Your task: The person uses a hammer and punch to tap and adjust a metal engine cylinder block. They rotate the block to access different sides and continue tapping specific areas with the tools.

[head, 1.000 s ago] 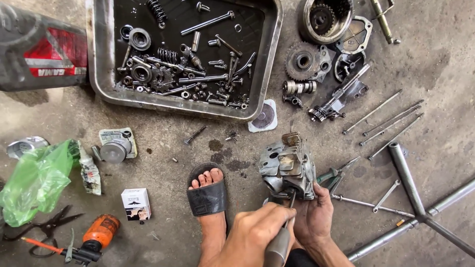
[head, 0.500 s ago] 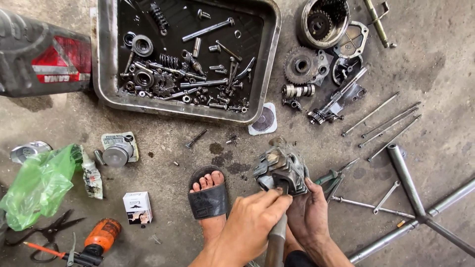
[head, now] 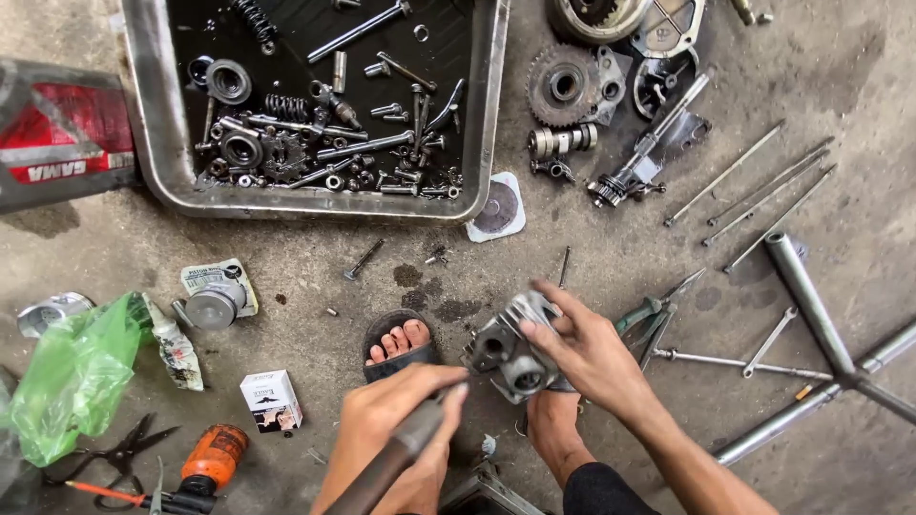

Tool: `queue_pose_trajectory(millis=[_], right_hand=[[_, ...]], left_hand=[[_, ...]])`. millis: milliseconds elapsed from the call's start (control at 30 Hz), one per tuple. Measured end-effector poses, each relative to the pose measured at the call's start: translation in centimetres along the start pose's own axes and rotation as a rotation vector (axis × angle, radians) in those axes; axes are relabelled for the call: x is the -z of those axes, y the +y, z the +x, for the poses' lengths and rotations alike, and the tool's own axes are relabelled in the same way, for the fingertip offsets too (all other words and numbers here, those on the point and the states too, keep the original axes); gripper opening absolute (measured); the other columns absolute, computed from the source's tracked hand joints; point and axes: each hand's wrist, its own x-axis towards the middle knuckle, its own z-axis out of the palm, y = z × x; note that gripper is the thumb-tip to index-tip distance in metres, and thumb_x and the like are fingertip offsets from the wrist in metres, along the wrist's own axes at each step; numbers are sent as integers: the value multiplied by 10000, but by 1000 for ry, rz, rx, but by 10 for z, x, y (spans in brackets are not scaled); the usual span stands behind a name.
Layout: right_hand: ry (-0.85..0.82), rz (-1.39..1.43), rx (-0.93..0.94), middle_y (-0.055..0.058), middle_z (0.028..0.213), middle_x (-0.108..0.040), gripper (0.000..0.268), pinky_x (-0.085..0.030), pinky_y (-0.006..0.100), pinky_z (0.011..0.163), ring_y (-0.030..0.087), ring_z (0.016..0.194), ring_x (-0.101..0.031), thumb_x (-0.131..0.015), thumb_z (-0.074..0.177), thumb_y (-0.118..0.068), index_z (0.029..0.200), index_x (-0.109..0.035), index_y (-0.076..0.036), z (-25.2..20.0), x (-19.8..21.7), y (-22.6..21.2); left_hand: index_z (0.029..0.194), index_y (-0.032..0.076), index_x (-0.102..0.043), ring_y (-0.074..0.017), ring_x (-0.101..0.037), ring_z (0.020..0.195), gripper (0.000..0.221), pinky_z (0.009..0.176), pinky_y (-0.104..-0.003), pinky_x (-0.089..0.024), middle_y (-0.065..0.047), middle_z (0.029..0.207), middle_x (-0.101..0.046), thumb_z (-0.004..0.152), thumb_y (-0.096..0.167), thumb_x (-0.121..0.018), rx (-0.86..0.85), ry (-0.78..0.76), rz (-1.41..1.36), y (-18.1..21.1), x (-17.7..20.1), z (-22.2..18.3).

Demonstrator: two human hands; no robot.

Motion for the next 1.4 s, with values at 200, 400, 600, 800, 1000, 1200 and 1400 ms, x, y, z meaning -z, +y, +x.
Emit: queue_pose_trajectory(millis=[200,400,600,800,1000,1200,1400], right_hand=[[-108,-290,61,94,1347,-689,691,-586,386,638,143,374,-484,-411,894,-651,1434,-615,-272,29,8,-33],[-52,-384,193,147,885,-801,581,-451,382,537,200,356,-490,-478,917,-626,1327,-718,-293,36,-5,-19],[-34,-359,189,110,366,-390,507,-323,356,483,139,421,-230,-542,918,-591,1279,-765,-314,38,-1,-13],[-155,-345,228,158,518,-616,515,-407,317,592,111,547,-295,-553,904,-595,1290,-763,-328,41,12,-14],[-247,-229,273,-12,655,-259,495,-238,321,493,129,539,-210,-572,927,-535,1261,-800,-249,61,37,-11],[-435,-366,194,21,626,-752,567,-386,321,524,134,475,-446,-561,832,-636,1227,-811,-315,76,53,-25],[-590,-181,166,-40,1309,-790,478,-571,254,770,98,986,-771,-659,821,-505,1148,-831,-203,108,73,-15]], left_hand=[[1162,56,-721,-192,-781,1044,235,906,-297,-586,-101,1137,-772,990,155,-595,-131,-95,123,-10,26,-20],[1232,51,-688,-250,-723,1084,256,793,-343,-574,-108,1194,-728,1011,64,-560,-266,-325,213,-33,18,-23],[1124,68,-698,-233,-614,911,177,561,-339,-523,-107,1175,-697,967,128,-643,-592,-403,656,-41,-4,-6],[1159,40,-716,-271,-648,914,289,713,-415,-506,-62,999,-701,897,-2,-601,-381,-696,360,-33,11,25],[1162,121,-732,-222,-650,892,237,484,-377,-477,-38,1169,-733,971,99,-594,-604,-544,607,-35,0,34],[1024,90,-742,-161,-743,873,106,788,-293,-557,-9,975,-757,961,110,-659,-309,-610,125,5,15,53],[1156,39,-698,-213,-777,1041,236,912,-336,-598,-110,1135,-762,1024,160,-543,-392,-507,112,21,35,54]])
